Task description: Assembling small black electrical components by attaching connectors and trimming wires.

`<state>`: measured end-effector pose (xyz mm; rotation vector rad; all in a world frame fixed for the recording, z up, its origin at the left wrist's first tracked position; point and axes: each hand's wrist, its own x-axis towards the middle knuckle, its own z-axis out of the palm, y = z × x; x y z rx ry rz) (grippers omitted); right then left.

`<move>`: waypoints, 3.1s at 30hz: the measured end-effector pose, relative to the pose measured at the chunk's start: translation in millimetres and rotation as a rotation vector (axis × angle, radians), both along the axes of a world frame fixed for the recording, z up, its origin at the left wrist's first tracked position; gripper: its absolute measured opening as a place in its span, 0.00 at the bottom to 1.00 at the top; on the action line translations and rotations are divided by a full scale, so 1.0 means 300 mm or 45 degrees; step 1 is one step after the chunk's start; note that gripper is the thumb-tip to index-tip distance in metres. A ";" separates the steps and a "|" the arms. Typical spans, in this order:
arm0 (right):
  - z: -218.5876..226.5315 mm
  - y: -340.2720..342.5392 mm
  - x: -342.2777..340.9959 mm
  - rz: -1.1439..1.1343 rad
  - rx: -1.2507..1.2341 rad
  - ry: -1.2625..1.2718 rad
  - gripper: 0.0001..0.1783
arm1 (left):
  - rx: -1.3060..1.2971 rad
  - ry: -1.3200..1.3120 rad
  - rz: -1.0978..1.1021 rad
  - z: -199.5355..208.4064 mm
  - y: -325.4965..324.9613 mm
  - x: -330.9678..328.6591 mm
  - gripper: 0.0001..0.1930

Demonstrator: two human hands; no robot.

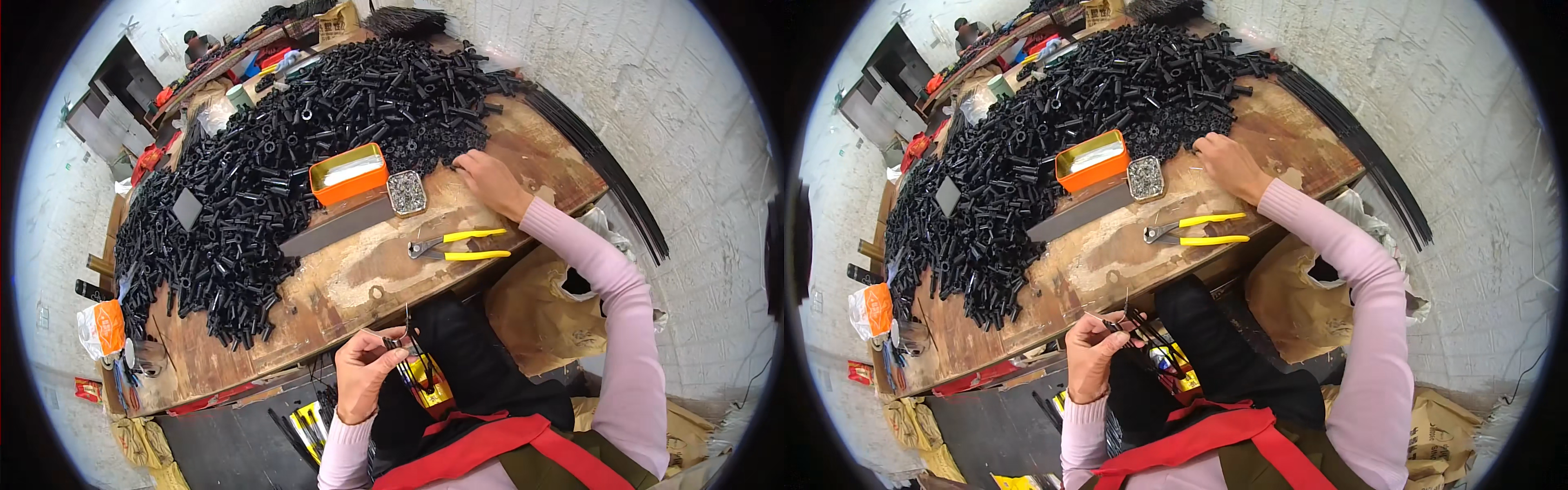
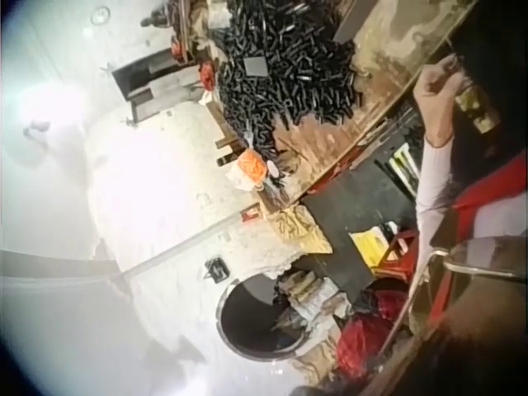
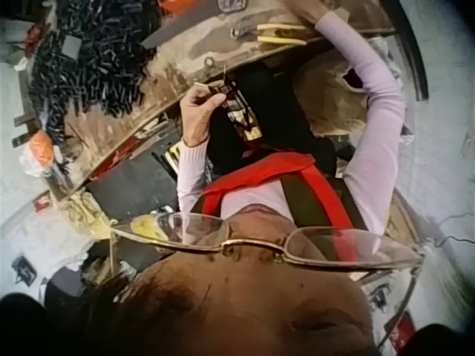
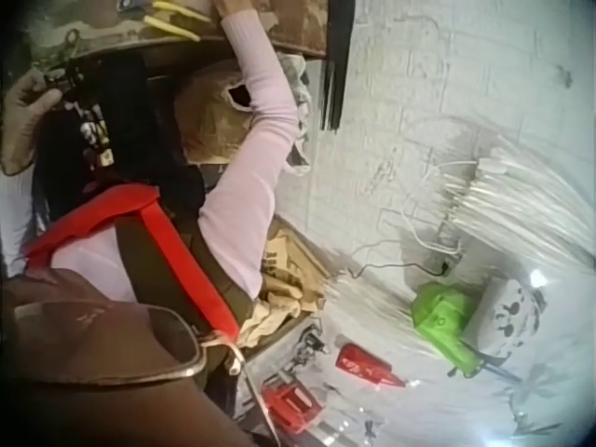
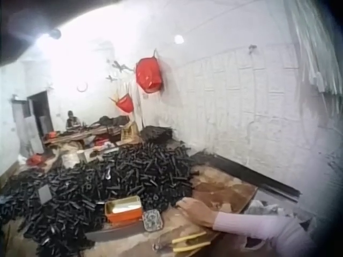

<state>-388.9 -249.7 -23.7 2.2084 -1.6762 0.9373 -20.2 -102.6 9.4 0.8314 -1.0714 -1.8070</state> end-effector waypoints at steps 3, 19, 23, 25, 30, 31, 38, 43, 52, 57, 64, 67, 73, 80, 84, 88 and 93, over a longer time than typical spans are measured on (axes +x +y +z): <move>-0.002 -0.004 0.006 -0.096 -0.008 0.150 0.07 | -0.011 -0.043 -0.053 -0.006 -0.010 0.002 0.09; 0.376 0.523 0.348 0.652 1.086 -1.289 0.09 | -0.127 -0.085 -0.323 0.166 0.160 -0.045 0.20; 0.459 0.654 0.412 0.900 1.157 -1.255 0.10 | -0.101 -0.021 -0.411 0.183 0.215 -0.041 0.23; 0.473 0.691 0.430 0.936 1.198 -1.225 0.10 | -0.141 -0.049 -0.404 0.198 0.245 -0.023 0.21; 0.489 0.740 0.452 0.979 1.245 -1.154 0.10 | -0.147 -0.091 -0.328 0.224 0.298 -0.002 0.14; 0.489 0.744 0.461 0.985 1.248 -1.152 0.10 | -0.146 -0.093 -0.321 0.222 0.304 0.005 0.14; 0.487 0.758 0.502 0.972 1.227 -1.157 0.10 | -0.138 -0.014 -0.300 0.187 0.314 0.030 0.12; 0.469 0.751 0.506 0.917 1.131 -1.082 0.09 | -0.109 -0.038 -0.260 0.195 0.307 0.030 0.10; 0.461 0.742 0.513 0.967 1.033 -1.097 0.05 | -0.167 -0.003 -0.273 0.167 0.285 0.026 0.12; 0.469 0.737 0.522 0.964 0.854 -0.866 0.07 | -0.248 0.046 -0.195 0.157 0.288 0.013 0.10; 0.398 0.756 0.495 1.000 0.566 -1.011 0.14 | -0.299 0.137 -0.025 0.154 0.299 -0.050 0.07; 0.396 0.765 0.467 0.998 0.563 -1.073 0.15 | -0.012 0.111 -0.125 0.156 0.291 -0.039 0.06; 0.358 0.767 0.411 1.104 0.663 -1.453 0.15 | -0.111 0.177 -0.215 0.132 0.271 -0.105 0.10; 0.261 0.784 0.406 1.122 0.344 -1.501 0.14 | -0.056 0.188 -0.220 0.129 0.273 -0.155 0.08; 0.268 0.803 0.432 0.880 0.223 -1.653 0.12 | -0.117 -0.012 -0.036 0.171 0.297 -0.172 0.07; 0.268 0.782 0.412 1.155 0.276 -1.463 0.13 | -0.113 0.154 -0.208 0.140 0.269 -0.140 0.08; 0.260 0.766 0.458 1.325 0.300 -1.449 0.13 | 0.012 0.289 -0.364 0.128 0.254 -0.096 0.07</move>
